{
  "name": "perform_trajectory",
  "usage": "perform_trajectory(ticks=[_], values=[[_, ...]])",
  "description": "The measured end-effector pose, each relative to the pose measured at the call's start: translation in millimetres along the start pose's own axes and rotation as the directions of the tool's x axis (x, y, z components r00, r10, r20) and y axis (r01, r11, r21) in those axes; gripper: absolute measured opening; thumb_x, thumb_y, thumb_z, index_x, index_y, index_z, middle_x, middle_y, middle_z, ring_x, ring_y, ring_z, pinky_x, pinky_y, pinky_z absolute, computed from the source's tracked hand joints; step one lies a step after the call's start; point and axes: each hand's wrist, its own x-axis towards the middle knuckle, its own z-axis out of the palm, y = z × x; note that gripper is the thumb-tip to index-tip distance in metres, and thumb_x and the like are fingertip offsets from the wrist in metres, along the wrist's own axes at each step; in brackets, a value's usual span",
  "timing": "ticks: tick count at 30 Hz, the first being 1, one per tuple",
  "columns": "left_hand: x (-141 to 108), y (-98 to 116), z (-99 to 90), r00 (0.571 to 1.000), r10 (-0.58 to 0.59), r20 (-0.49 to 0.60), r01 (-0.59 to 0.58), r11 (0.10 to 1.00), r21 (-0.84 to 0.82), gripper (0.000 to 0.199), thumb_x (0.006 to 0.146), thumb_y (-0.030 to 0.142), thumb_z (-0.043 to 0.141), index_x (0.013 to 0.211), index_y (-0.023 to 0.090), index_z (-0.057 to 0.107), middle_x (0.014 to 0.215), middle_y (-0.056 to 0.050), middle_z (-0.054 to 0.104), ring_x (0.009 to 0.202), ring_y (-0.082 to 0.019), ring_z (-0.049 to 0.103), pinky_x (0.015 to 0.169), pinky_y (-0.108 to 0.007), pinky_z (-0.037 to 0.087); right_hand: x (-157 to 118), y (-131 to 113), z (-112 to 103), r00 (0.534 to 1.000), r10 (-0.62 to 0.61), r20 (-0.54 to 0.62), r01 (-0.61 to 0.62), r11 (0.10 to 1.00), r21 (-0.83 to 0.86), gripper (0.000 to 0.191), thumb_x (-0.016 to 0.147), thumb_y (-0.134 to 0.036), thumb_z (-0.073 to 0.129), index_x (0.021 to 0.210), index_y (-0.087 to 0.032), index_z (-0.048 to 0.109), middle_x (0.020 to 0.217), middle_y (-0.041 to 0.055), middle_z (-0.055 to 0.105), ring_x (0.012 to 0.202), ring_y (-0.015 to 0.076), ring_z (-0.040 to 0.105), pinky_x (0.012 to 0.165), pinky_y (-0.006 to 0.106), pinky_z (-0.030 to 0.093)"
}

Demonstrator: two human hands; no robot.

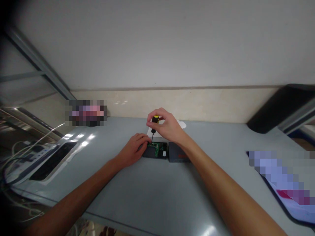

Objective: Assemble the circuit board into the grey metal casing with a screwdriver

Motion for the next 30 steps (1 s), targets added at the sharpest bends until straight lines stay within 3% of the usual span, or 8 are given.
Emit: perform_trajectory(ticks=[6, 9, 13, 18, 23, 26, 30], values=[[0.1, 0.3, -0.1, 1.0, 0.002, -0.003, -0.002, 1.0, 0.002, 0.023, 0.112, 0.022, 0.045, 0.114, 0.023, 0.068, 0.114, -0.007, 0.072, 0.108, -0.025, 0.061, 0.097, -0.043, 0.048, -0.1, 1.0, -1.2, 0.997, -0.021, 0.078, 0.017, 0.998, 0.06, 0.021, 0.093, -0.026, 0.069, 0.112, -0.026, 0.075, 0.112, 0.0047, 0.077, 0.107, 0.022, 0.071, 0.101, 0.044, 0.054], [0.1, 1.1, -0.4, 1.0, -0.004, -0.005, 0.004, 1.0, 0.001, 0.024, 0.112, 0.023, 0.044, 0.114, 0.023, 0.067, 0.115, -0.007, 0.072, 0.108, -0.026, 0.061, 0.097, -0.044, 0.047, -1.1, 0.5, 0.7, 0.999, -0.037, 0.035, 0.037, 0.999, 0.009, 0.018, 0.091, -0.029, 0.074, 0.109, -0.027, 0.077, 0.122, 0.0061, 0.076, 0.117, 0.0247, 0.069, 0.106, 0.047, 0.051], [0.2, 0.7, -0.2, 1.0, -0.005, 0.001, 0.005, 1.0, 0.006, 0.023, 0.112, 0.022, 0.044, 0.113, 0.023, 0.068, 0.115, -0.007, 0.072, 0.109, -0.025, 0.061, 0.098, -0.044, 0.048, -0.5, -0.1, -1.8, 0.999, -0.047, 0.007, 0.047, 0.996, -0.071, 0.012, 0.087, -0.029, 0.078, 0.099, -0.026, 0.079, 0.111, 0.0065, 0.078, 0.11, 0.0263, 0.07, 0.101, 0.047, 0.052], [0.2, 0.7, -0.2, 1.0, -0.007, 0.01, 0.006, 1.0, 0.009, 0.024, 0.112, 0.022, 0.044, 0.114, 0.023, 0.068, 0.115, -0.007, 0.072, 0.108, -0.025, 0.06, 0.098, -0.044, 0.048, 0.3, 1.2, -4.7, 0.998, -0.035, 0.052, 0.035, 0.999, -0.008, 0.026, 0.091, -0.022, 0.066, 0.115, -0.026, 0.076, 0.111, 0.0051, 0.077, 0.108, 0.0232, 0.071, 0.1, 0.045, 0.053], [0.1, 1.9, -0.7, 1.0, -0.021, 0.014, 0.021, 1.0, 0.008, 0.023, 0.111, 0.021, 0.045, 0.115, 0.023, 0.067, 0.116, -0.007, 0.072, 0.109, -0.026, 0.06, 0.098, -0.044, 0.048, -1.0, 1.0, -1.2, 0.999, -0.034, -0.026, 0.032, 0.995, -0.09, 0.011, 0.091, -0.032, 0.073, 0.099, -0.025, 0.076, 0.109, 0.006, 0.075, 0.105, 0.0239, 0.069, 0.098, 0.045, 0.052], [0.0, 1.5, -0.4, 1.0, -0.02, 0.014, 0.02, 1.0, 0.006, 0.023, 0.111, 0.021, 0.045, 0.115, 0.023, 0.067, 0.116, -0.007, 0.072, 0.11, -0.026, 0.06, 0.098, -0.044, 0.047, -0.5, 2.3, -2.9, 0.996, -0.049, -0.075, 0.036, 0.986, -0.164, 0.009, 0.086, -0.03, 0.078, 0.094, -0.025, 0.078, 0.102, 0.0062, 0.074, 0.101, 0.0242, 0.067, 0.093, 0.044, 0.054], [-0.5, 1.5, -0.6, 1.0, -0.02, 0.011, 0.02, 1.0, 0.004, 0.023, 0.111, 0.022, 0.045, 0.116, 0.024, 0.067, 0.117, -0.007, 0.072, 0.11, -0.025, 0.06, 0.098, -0.044, 0.048, 0.3, 6.1, -6.5, 0.999, -0.001, -0.048, -0.003, 0.997, -0.082, 0.026, 0.088, -0.021, 0.069, 0.112, -0.026, 0.078, 0.106, 0.0059, 0.075, 0.102, 0.0238, 0.069, 0.097, 0.046, 0.053]])
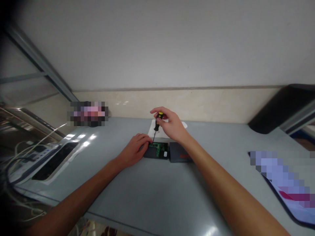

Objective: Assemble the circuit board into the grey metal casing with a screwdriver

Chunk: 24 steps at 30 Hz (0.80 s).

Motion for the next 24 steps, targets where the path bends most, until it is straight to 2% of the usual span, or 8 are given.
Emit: perform_trajectory(ticks=[2, 4, 7, 10, 15, 19, 22, 24], values=[[-0.3, 0.5, -0.3, 1.0, -0.001, 0.0, 0.001, 1.0, -0.002, 0.023, 0.112, 0.022, 0.045, 0.116, 0.023, 0.068, 0.117, -0.007, 0.072, 0.11, -0.025, 0.061, 0.098, -0.044, 0.048, -0.3, 0.4, 0.6, 0.999, 0.042, 0.021, -0.043, 0.997, 0.067, 0.026, 0.091, -0.024, 0.067, 0.115, -0.025, 0.076, 0.107, 0.0059, 0.077, 0.105, 0.0241, 0.07, 0.101, 0.047, 0.052], [-0.5, 0.8, -0.4, 1.0, -0.003, -0.002, 0.003, 1.0, -0.005, 0.023, 0.111, 0.022, 0.045, 0.116, 0.024, 0.068, 0.117, -0.007, 0.072, 0.11, -0.025, 0.061, 0.098, -0.044, 0.048, -0.8, -0.7, 2.6, 0.997, 0.073, 0.018, -0.074, 0.993, 0.093, 0.02, 0.095, -0.033, 0.068, 0.111, -0.025, 0.076, 0.108, 0.0064, 0.078, 0.106, 0.0247, 0.071, 0.103, 0.048, 0.052], [-0.8, 0.4, 0.1, 1.0, -0.004, -0.003, 0.004, 1.0, -0.003, 0.023, 0.111, 0.022, 0.046, 0.117, 0.024, 0.068, 0.117, -0.007, 0.072, 0.11, -0.026, 0.061, 0.098, -0.044, 0.048, -0.9, -2.9, 5.2, 0.998, 0.046, -0.03, -0.044, 0.997, 0.071, 0.018, 0.09, -0.04, 0.077, 0.1, -0.025, 0.076, 0.114, 0.0075, 0.078, 0.111, 0.0263, 0.07, 0.102, 0.048, 0.053], [-0.7, -0.6, 0.7, 1.0, 0.002, -0.006, -0.002, 1.0, 0.004, 0.023, 0.111, 0.021, 0.046, 0.117, 0.024, 0.068, 0.118, -0.007, 0.072, 0.111, -0.026, 0.061, 0.098, -0.044, 0.048, 0.3, -2.6, 4.4, 1.0, 0.018, -0.015, -0.017, 0.998, 0.058, 0.015, 0.086, -0.035, 0.079, 0.095, -0.024, 0.075, 0.109, 0.007, 0.078, 0.107, 0.0254, 0.07, 0.1, 0.046, 0.054], [0.3, -0.9, 0.5, 1.0, 0.006, -0.003, -0.006, 1.0, 0.003, 0.023, 0.112, 0.022, 0.045, 0.115, 0.024, 0.068, 0.115, -0.007, 0.073, 0.109, -0.025, 0.061, 0.098, -0.044, 0.048, 1.1, 0.7, 2.7, 0.997, 0.014, 0.08, -0.028, 0.984, 0.173, 0.024, 0.09, -0.029, 0.069, 0.114, -0.025, 0.071, 0.107, 0.0054, 0.076, 0.103, 0.0224, 0.069, 0.099, 0.044, 0.053], [0.6, -1.1, 0.7, 1.0, 0.013, -0.009, -0.013, 1.0, -0.008, 0.023, 0.112, 0.023, 0.044, 0.115, 0.023, 0.068, 0.116, -0.007, 0.072, 0.109, -0.025, 0.061, 0.098, -0.044, 0.047, -0.2, -0.9, 4.3, 0.997, 0.046, 0.06, -0.054, 0.99, 0.134, 0.017, 0.091, -0.038, 0.072, 0.102, -0.024, 0.07, 0.109, 0.0054, 0.073, 0.102, 0.0224, 0.066, 0.098, 0.045, 0.052], [0.2, -1.5, 1.3, 1.0, 0.016, -0.011, -0.016, 1.0, -0.009, 0.023, 0.112, 0.022, 0.044, 0.115, 0.023, 0.067, 0.116, -0.007, 0.072, 0.109, -0.025, 0.061, 0.098, -0.044, 0.047, -0.2, -2.9, 3.0, 0.999, 0.02, 0.035, -0.021, 0.999, 0.037, 0.011, 0.085, -0.031, 0.077, 0.093, -0.024, 0.072, 0.102, 0.0047, 0.073, 0.103, 0.0238, 0.067, 0.099, 0.045, 0.051], [0.1, -1.5, 1.3, 1.0, 0.014, -0.01, -0.014, 1.0, -0.008, 0.023, 0.112, 0.022, 0.044, 0.114, 0.023, 0.068, 0.115, -0.007, 0.072, 0.108, -0.025, 0.061, 0.097, -0.044, 0.047, 0.2, -3.3, 1.5, 0.999, 0.003, 0.049, -0.006, 0.998, 0.059, 0.014, 0.085, -0.024, 0.073, 0.1, -0.025, 0.074, 0.102, 0.0044, 0.074, 0.104, 0.0238, 0.068, 0.1, 0.045, 0.051]])
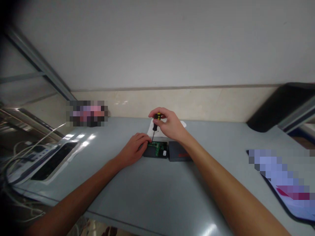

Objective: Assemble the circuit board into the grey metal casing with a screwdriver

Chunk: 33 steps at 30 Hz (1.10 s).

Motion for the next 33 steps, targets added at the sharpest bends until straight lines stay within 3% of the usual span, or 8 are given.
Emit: perform_trajectory(ticks=[3, 8, 14, 17, 20, 25, 30, 33], values=[[0.3, 0.9, -0.6, 1.0, 0.001, 0.0, -0.001, 1.0, -0.002, 0.023, 0.112, 0.023, 0.044, 0.114, 0.023, 0.068, 0.114, -0.007, 0.073, 0.108, -0.025, 0.061, 0.096, -0.044, 0.047, 0.2, -0.7, -1.5, 0.999, 0.009, 0.047, -0.013, 0.996, 0.092, 0.023, 0.089, -0.024, 0.067, 0.11, -0.025, 0.073, 0.108, 0.0048, 0.076, 0.106, 0.0232, 0.069, 0.103, 0.046, 0.05], [0.9, 1.4, -0.8, 1.0, -0.012, 0.0, 0.012, 1.0, 0.005, 0.024, 0.112, 0.023, 0.045, 0.113, 0.024, 0.068, 0.115, -0.007, 0.073, 0.109, -0.025, 0.061, 0.097, -0.044, 0.048, -0.1, -4.4, -3.7, 0.999, 0.033, 0.03, -0.033, 0.999, -0.003, 0.01, 0.085, -0.032, 0.078, 0.091, -0.025, 0.074, 0.105, 0.0047, 0.075, 0.104, 0.0251, 0.068, 0.103, 0.049, 0.05], [0.7, 0.1, -0.4, 1.0, 0.003, -0.006, -0.003, 1.0, 0.001, 0.024, 0.112, 0.023, 0.044, 0.113, 0.023, 0.068, 0.114, -0.007, 0.073, 0.108, -0.025, 0.062, 0.097, -0.044, 0.048, -0.9, -5.0, -1.0, 0.999, -0.004, 0.044, 0.001, 0.998, 0.06, 0.024, 0.087, -0.021, 0.068, 0.109, -0.026, 0.074, 0.109, 0.0043, 0.076, 0.107, 0.0239, 0.069, 0.104, 0.047, 0.049], [0.6, 0.2, -0.4, 1.0, -0.001, -0.005, 0.001, 1.0, 0.004, 0.023, 0.112, 0.022, 0.045, 0.114, 0.023, 0.068, 0.115, -0.007, 0.073, 0.109, -0.025, 0.061, 0.097, -0.044, 0.048, -1.4, -3.4, 1.7, 1.0, 0.016, 0.005, -0.016, 0.997, 0.074, 0.011, 0.09, -0.032, 0.072, 0.099, -0.025, 0.073, 0.111, 0.0049, 0.074, 0.108, 0.0241, 0.067, 0.105, 0.047, 0.05], [0.8, 0.4, -0.2, 1.0, 0.0, -0.002, 0.0, 1.0, 0.012, 0.023, 0.112, 0.022, 0.045, 0.113, 0.023, 0.068, 0.114, -0.007, 0.073, 0.109, -0.025, 0.062, 0.098, -0.043, 0.048, -0.9, -2.0, 0.6, 0.999, 0.021, -0.025, -0.02, 0.999, 0.029, 0.014, 0.085, -0.035, 0.08, 0.091, -0.025, 0.072, 0.105, 0.0054, 0.073, 0.106, 0.0249, 0.067, 0.101, 0.047, 0.052], [1.2, 0.3, -0.7, 1.0, 0.003, 0.001, -0.003, 1.0, 0.015, 0.023, 0.112, 0.023, 0.045, 0.113, 0.024, 0.068, 0.114, -0.007, 0.073, 0.107, -0.025, 0.062, 0.096, -0.043, 0.048, -0.2, -1.5, -2.1, 0.998, 0.042, 0.056, -0.051, 0.986, 0.156, 0.02, 0.09, -0.033, 0.074, 0.108, -0.025, 0.07, 0.108, 0.0052, 0.076, 0.104, 0.0229, 0.07, 0.101, 0.045, 0.053], [0.6, 0.0, -1.1, 1.0, 0.011, -0.004, -0.011, 1.0, 0.017, 0.023, 0.112, 0.022, 0.044, 0.113, 0.024, 0.068, 0.114, -0.007, 0.073, 0.107, -0.025, 0.062, 0.096, -0.043, 0.048, -0.5, -2.1, 0.9, 0.998, 0.06, 0.002, -0.06, 0.995, 0.084, 0.017, 0.089, -0.038, 0.078, 0.092, -0.024, 0.068, 0.098, 0.0032, 0.071, 0.093, 0.0211, 0.067, 0.092, 0.041, 0.054], [0.2, 0.2, -0.8, 1.0, 0.004, -0.002, -0.004, 1.0, 0.017, 0.023, 0.112, 0.023, 0.044, 0.113, 0.024, 0.068, 0.114, -0.007, 0.073, 0.108, -0.025, 0.061, 0.096, -0.043, 0.048, -0.2, -0.9, 1.4, 0.998, 0.053, 0.016, -0.055, 0.989, 0.134, 0.018, 0.086, -0.032, 0.076, 0.102, -0.025, 0.07, 0.099, 0.0035, 0.073, 0.096, 0.022, 0.068, 0.095, 0.043, 0.053]])
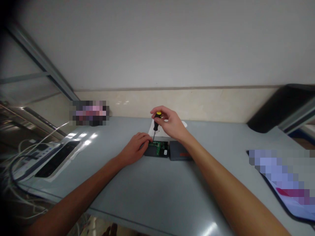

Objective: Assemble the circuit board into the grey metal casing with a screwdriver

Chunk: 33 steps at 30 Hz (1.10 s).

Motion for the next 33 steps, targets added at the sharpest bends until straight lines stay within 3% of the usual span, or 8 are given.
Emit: perform_trajectory(ticks=[3, 8, 12, 14, 19, 25, 33], values=[[0, 0, 0.1, 1.0, -0.003, 0.001, 0.003, 1.0, -0.006, 0.024, 0.112, 0.023, 0.044, 0.113, 0.023, 0.068, 0.114, -0.007, 0.073, 0.107, -0.025, 0.062, 0.096, -0.044, 0.048, 0, 2, 2, 1.0, 0.022, 0.007, -0.023, 0.993, 0.117, 0.018, 0.091, -0.035, 0.068, 0.105, -0.025, 0.069, 0.106, 0.0049, 0.075, 0.104, 0.0229, 0.069, 0.099, 0.044, 0.052], [0, 1, -0.3, 1.0, -0.005, 0.002, 0.005, 1.0, -0.003, 0.024, 0.112, 0.023, 0.044, 0.113, 0.023, 0.068, 0.114, -0.007, 0.073, 0.108, -0.025, 0.062, 0.097, -0.044, 0.048, -2, 3, 6, 0.998, 0.055, -0.042, -0.052, 0.997, 0.06, 0.023, 0.082, -0.032, 0.081, 0.099, -0.024, 0.067, 0.095, 0.0015, 0.069, 0.088, 0.0192, 0.066, 0.087, 0.039, 0.056], [1, 0, -0.6, 1.0, 0.002, -0.002, -0.002, 1.0, -0.015, 0.023, 0.112, 0.023, 0.045, 0.113, 0.023, 0.068, 0.113, -0.007, 0.073, 0.106, -0.025, 0.062, 0.096, -0.044, 0.048, -3, 6, 6, 0.999, 0.04, 0.031, -0.044, 0.985, 0.165, 0.03, 0.086, -0.029, 0.075, 0.114, -0.027, 0.065, 0.114, 0.0047, 0.073, 0.108, 0.0217, 0.072, 0.102, 0.044, 0.056], [2, -1, -0.2, 1.0, 0.007, -0.005, -0.007, 1.0, -0.024, 0.023, 0.111, 0.023, 0.045, 0.113, 0.023, 0.068, 0.113, -0.007, 0.073, 0.106, -0.025, 0.062, 0.097, -0.044, 0.049, -4, 10, 7, 0.997, 0.066, 0.026, -0.07, 0.976, 0.208, 0.03, 0.087, -0.032, 0.076, 0.113, -0.027, 0.062, 0.119, 0.0047, 0.073, 0.107, 0.0212, 0.074, 0.098, 0.043, 0.058], [2, -4, 1.1, 1.0, 0.006, 0.0, -0.006, 1.0, -0.028, 0.022, 0.111, 0.023, 0.046, 0.113, 0.023, 0.068, 0.115, -0.007, 0.073, 0.108, -0.026, 0.062, 0.099, -0.044, 0.049, -5, 18, 11, 0.997, 0.067, -0.028, -0.06, 0.975, 0.213, 0.039, 0.08, -0.028, 0.085, 0.107, -0.026, 0.057, 0.098, -0.0011, 0.069, 0.087, 0.0182, 0.076, 0.084, 0.038, 0.063], [1, -2, 0.2, 1.0, -0.001, -0.004, 0.001, 0.999, -0.033, 0.022, 0.111, 0.023, 0.046, 0.113, 0.023, 0.068, 0.114, -0.007, 0.073, 0.108, -0.026, 0.062, 0.098, -0.044, 0.048, -6, 22, 12, 0.996, 0.048, -0.073, -0.034, 0.981, 0.189, 0.035, 0.083, -0.028, 0.083, 0.109, -0.025, 0.059, 0.097, -0.0005, 0.067, 0.084, 0.0183, 0.077, 0.076, 0.036, 0.064], [2, -1, -0.3, 1.0, -0.001, -0.005, 0.001, 0.999, -0.04, 0.022, 0.111, 0.024, 0.045, 0.11, 0.023, 0.067, 0.112, -0.007, 0.073, 0.106, -0.025, 0.062, 0.097, -0.043, 0.048, -6, 21, 13, 0.997, 0.049, -0.067, -0.036, 0.981, 0.191, 0.035, 0.084, -0.028, 0.082, 0.11, -0.025, 0.059, 0.098, -0.0003, 0.068, 0.084, 0.0185, 0.077, 0.075, 0.036, 0.064]])
